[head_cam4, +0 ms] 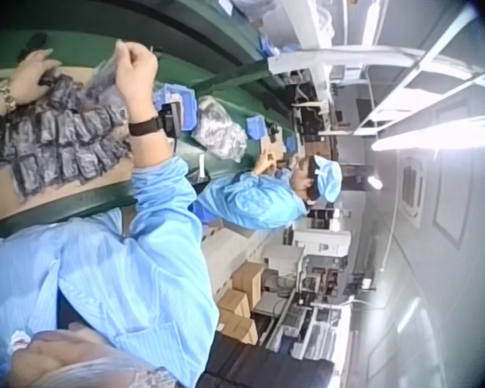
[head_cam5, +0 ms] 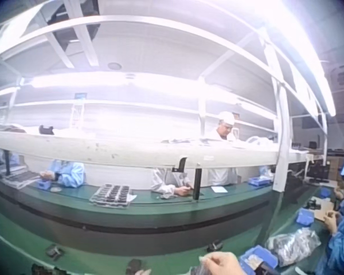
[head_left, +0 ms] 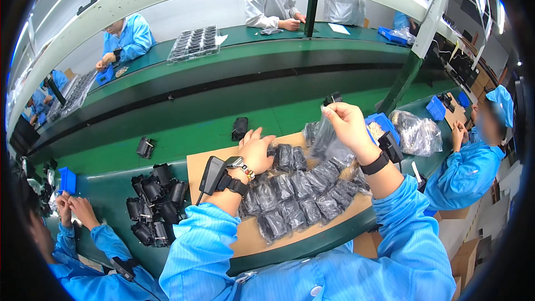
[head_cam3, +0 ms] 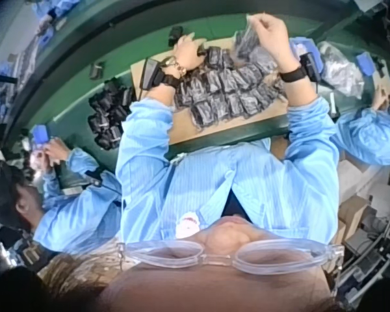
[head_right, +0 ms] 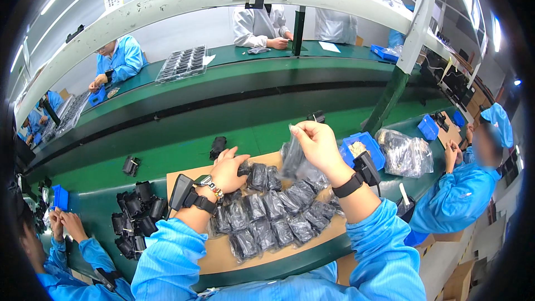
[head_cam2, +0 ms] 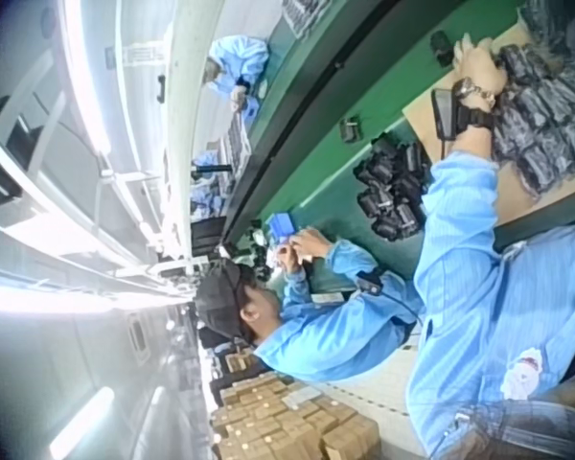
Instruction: Assembling small metal pins into black plastic housings and packaging finished units into plastic bags.
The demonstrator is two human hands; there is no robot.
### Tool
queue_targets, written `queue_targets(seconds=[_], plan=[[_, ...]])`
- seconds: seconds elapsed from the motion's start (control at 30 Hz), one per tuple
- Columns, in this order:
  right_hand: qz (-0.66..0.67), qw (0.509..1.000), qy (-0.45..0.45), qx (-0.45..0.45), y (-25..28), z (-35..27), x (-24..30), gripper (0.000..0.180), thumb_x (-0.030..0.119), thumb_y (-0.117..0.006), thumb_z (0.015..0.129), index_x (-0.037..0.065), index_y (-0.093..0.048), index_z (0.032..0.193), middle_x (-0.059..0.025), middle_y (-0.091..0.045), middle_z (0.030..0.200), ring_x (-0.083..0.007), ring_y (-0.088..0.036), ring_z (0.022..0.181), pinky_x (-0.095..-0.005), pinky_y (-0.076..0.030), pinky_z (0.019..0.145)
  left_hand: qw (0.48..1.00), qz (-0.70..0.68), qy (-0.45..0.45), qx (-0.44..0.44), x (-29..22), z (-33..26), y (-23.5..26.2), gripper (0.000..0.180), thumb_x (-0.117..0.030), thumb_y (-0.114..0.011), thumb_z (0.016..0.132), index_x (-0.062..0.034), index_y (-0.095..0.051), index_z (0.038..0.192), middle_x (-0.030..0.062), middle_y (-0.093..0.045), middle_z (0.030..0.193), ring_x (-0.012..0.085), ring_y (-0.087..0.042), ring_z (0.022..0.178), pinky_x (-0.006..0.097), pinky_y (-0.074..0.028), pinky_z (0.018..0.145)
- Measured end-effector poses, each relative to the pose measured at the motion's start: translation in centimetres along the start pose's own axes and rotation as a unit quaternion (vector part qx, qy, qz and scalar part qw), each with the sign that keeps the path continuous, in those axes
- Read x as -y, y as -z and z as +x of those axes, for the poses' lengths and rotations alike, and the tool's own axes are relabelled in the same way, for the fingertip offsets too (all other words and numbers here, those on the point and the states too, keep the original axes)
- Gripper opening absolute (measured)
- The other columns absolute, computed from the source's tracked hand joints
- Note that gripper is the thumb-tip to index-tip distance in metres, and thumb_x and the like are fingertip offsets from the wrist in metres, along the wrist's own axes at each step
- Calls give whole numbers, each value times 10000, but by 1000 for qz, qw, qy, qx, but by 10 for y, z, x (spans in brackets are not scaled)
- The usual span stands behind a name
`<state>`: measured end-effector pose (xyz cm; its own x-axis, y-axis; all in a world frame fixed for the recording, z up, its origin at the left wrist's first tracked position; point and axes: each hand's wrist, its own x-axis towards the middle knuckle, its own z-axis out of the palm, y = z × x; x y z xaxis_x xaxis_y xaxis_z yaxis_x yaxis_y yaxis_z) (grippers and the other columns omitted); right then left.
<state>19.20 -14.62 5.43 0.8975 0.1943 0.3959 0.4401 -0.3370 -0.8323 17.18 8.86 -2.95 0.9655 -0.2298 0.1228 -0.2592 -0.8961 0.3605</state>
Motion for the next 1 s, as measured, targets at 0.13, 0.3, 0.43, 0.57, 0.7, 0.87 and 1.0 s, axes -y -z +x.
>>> queue_targets(seconds=[0.13, 0.3, 0.43, 0.57, 0.7, 0.87, 1.0], plan=[[72, 994, -67, 43, 5, 0, 8, 168, 144, -570, 896, 15, -615, 799, 71, -537, 688, -10, -435, 629, -199, -376, 549, 951, -242, -164, -99, -22, -4, 8, 425, -126, -648, 740, -114, -583, 1160, 120, -510, 1241, 311, -433, 1192, 409, -357, 986], [157, 984, -65, 46, 8, 3, 13, 168, 176, -572, 903, 38, -612, 816, 88, -510, 680, 3, -396, 609, -180, -339, 530, 732, -678, -25, 63, -69, -10, 0, 335, -89, -606, 851, 17, -554, 1164, 118, -555, 1191, 148, -545, 1040, 276, -464, 829], [173, 981, -62, 66, 8, -1, 4, 163, 189, -573, 904, 45, -612, 838, 93, -499, 677, 12, -374, 598, -175, -318, 523, 808, -583, 33, 79, -72, -11, 0, 266, -65, -623, 843, 40, -598, 1086, 71, -647, 969, 90, -595, 843, 209, -476, 737], [214, 971, -83, 65, 16, -9, 0, 166, 209, -560, 912, 62, -589, 839, 93, -464, 637, 5, -380, 559, -171, -307, 489, 820, -568, 20, 68, -61, -7, -14, 287, -96, -655, 804, -32, -630, 1083, 75, -664, 964, 116, -602, 871, 257, -480, 758], [281, 954, -68, 75, 15, -12, -12, 159, 213, -548, 919, 71, -573, 851, 91, -452, 624, -3, -377, 533, -171, -305, 473, 893, -445, -67, -3, -72, -13, -8, 492, -77, -664, 795, -72, -498, 1258, 76, -566, 1194, 166, -550, 1061, 309, -464, 849], [286, 954, -90, 34, -3, -21, -7, 152, 188, -529, 924, 55, -563, 859, 42, -518, 633, -22, -445, 551, -182, -366, 496, 888, -452, -65, -48, -84, -19, -7, 374, -74, -671, 777, -68, -590, 1143, 86, -603, 1137, 169, -590, 974, 317, -481, 806], [-85, 994, -73, -2, 4, -21, -11, 159, 68, -560, 829, 3, -560, 973, -83, -602, 805, -152, -578, 744, -295, -477, 664, 909, -394, -40, -130, -80, -17, -5, 144, -136, -634, 823, -24, -693, 892, 129, -680, 827, 184, -638, 719, 287, -489, 661]])
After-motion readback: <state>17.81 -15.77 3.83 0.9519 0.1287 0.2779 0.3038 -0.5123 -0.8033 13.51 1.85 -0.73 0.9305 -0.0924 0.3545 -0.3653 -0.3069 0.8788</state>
